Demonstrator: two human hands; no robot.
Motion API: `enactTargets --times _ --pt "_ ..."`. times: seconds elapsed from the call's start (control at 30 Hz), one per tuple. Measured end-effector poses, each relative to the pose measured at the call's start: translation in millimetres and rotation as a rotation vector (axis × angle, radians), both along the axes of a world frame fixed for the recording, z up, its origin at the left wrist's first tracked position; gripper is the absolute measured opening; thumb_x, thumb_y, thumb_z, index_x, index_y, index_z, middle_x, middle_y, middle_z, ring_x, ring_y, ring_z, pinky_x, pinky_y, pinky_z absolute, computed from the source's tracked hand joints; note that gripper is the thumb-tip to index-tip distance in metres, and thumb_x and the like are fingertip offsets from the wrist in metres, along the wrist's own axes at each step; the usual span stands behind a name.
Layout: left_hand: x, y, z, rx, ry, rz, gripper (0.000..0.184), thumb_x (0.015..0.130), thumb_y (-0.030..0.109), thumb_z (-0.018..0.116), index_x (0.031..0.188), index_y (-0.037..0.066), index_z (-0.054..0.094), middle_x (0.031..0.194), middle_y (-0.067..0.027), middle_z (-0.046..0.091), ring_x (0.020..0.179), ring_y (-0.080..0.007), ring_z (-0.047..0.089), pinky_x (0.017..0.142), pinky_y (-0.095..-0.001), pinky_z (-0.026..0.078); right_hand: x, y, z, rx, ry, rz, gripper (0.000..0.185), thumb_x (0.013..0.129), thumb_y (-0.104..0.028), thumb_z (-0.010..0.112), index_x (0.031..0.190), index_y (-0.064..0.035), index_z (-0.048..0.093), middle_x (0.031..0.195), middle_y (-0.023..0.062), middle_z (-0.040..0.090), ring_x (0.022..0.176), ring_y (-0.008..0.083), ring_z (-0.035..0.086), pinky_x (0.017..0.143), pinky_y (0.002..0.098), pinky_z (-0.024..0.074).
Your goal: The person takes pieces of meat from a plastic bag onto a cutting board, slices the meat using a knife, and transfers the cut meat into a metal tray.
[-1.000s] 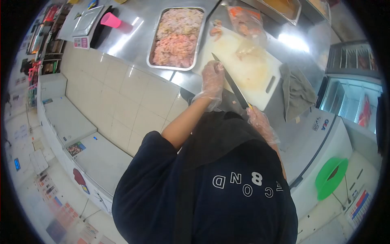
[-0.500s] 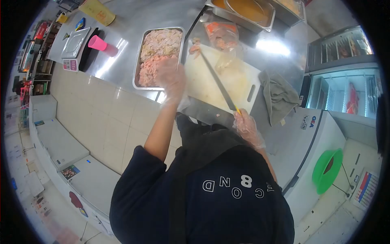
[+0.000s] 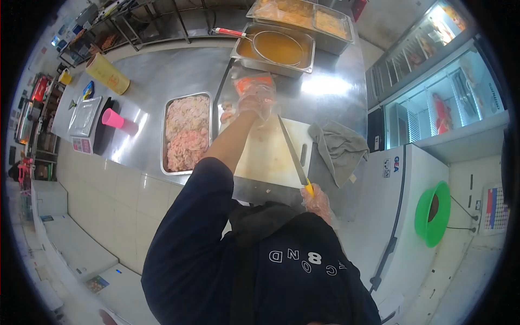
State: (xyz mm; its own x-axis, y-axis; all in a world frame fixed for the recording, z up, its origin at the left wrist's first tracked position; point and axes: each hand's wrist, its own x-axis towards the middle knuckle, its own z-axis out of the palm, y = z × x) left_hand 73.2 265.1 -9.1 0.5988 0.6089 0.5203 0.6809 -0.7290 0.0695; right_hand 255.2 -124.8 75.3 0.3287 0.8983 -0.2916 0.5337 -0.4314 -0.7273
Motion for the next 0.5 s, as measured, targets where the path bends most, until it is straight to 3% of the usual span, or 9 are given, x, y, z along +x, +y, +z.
enactTargets --times 0.1,0.2,0.23,0.3,0.37,0.4,0.47,0.5 --pt "-6.7 -1.8 -28.1 -0.459 -0.167 0.322 0.028 0.097 0.03 0.058 0.104 0.011 0.078 0.104 -0.01 0.076 0.1 -0.0277 0.073 0.084 -0.0403 0.058 -0.8 1.3 5.3 0.048 0.029 0.021 0.039 0.099 -0.04 0.064 0.103 -0.0012 0.061 0.073 0.0208 0.068 0.072 0.0414 0.07 0.067 0.0512 0.0508" --pt "-22.5 -5.7 -27.5 -0.614 -0.026 0.391 0.03 0.097 0.031 0.06 0.113 0.01 0.075 0.094 -0.008 0.076 0.089 -0.0261 0.073 0.08 -0.0396 0.058 1.7 8.1 7.4 0.037 0.084 0.02 0.038 0.098 -0.038 0.065 0.102 -0.0009 0.061 0.074 0.0209 0.068 0.073 0.0409 0.071 0.066 0.0507 0.0508" --pt "-34.0 -19.3 -2.6 -0.806 -0.316 0.256 0.033 0.098 0.033 0.06 0.119 0.009 0.071 0.097 -0.0097 0.075 0.089 -0.025 0.072 0.078 -0.0401 0.057 2.0 7.4 5.7 0.014 0.121 0.017 0.037 0.098 -0.037 0.065 0.102 -0.0008 0.06 0.074 0.021 0.068 0.073 0.0407 0.071 0.066 0.0505 0.0508" --pt "-50.1 -28.3 4.4 -0.994 -0.611 0.127 0.037 0.099 0.034 0.06 0.124 0.008 0.068 0.1 -0.0114 0.074 0.088 -0.0239 0.071 0.077 -0.0407 0.057 0.6 8.5 5.8 0.01 0.136 0.01 0.037 0.098 -0.037 0.065 0.102 -0.0005 0.06 0.074 0.0209 0.068 0.073 0.0405 0.071 0.066 0.05 0.0509" --pt "-62.9 -31.2 4.4 -0.837 -0.081 0.383 0.043 0.101 0.037 0.059 0.134 0.009 0.06 0.108 -0.0146 0.07 0.092 -0.0201 0.069 0.083 -0.0404 0.055 -0.5 11.2 7.4 0.004 0.151 0.01 0.036 0.098 -0.036 0.065 0.102 -0.0003 0.06 0.074 0.0208 0.068 0.072 0.0402 0.071 0.066 0.0494 0.0511" --pt "-66.6 -50.1 18.7 -0.85 -0.073 0.396 0.043 0.101 0.037 0.059 0.134 0.009 0.06 0.108 -0.0146 0.07 0.092 -0.0201 0.069 0.083 -0.0404 0.055 -0.8 12.0 8.4 -0.01 0.136 0.024 0.036 0.099 -0.036 0.065 0.103 -0.0002 0.061 0.074 0.021 0.068 0.072 0.0396 0.071 0.066 0.049 0.0514" --pt "-64.9 -96.2 74.3 -1.351 -1.126 0.12 0.049 0.106 0.045 0.053 0.129 0.003 0.065 0.118 -0.0146 0.068 0.102 -0.017 0.069 0.095 -0.0385 0.049 0.7 14.2 4.4 -0.031 0.126 0.046 0.036 0.099 -0.036 0.065 0.103 -0.0002 0.061 0.075 0.0212 0.068 0.072 0.0389 0.071 0.066 0.0486 0.0517" --pt "-67.5 -104.9 75.6 -1.358 -1.123 0.133 0.049 0.106 0.045 0.053 0.129 0.003 0.065 0.118 -0.0146 0.068 0.102 -0.017 0.069 0.095 -0.0385 0.049 1.0 14.4 2.7 -0.017 0.139 0.054 0.036 0.099 -0.036 0.065 0.104 -0.0001 0.061 0.076 0.0205 0.068 0.071 0.0371 0.071 0.066 0.0476 0.0519"
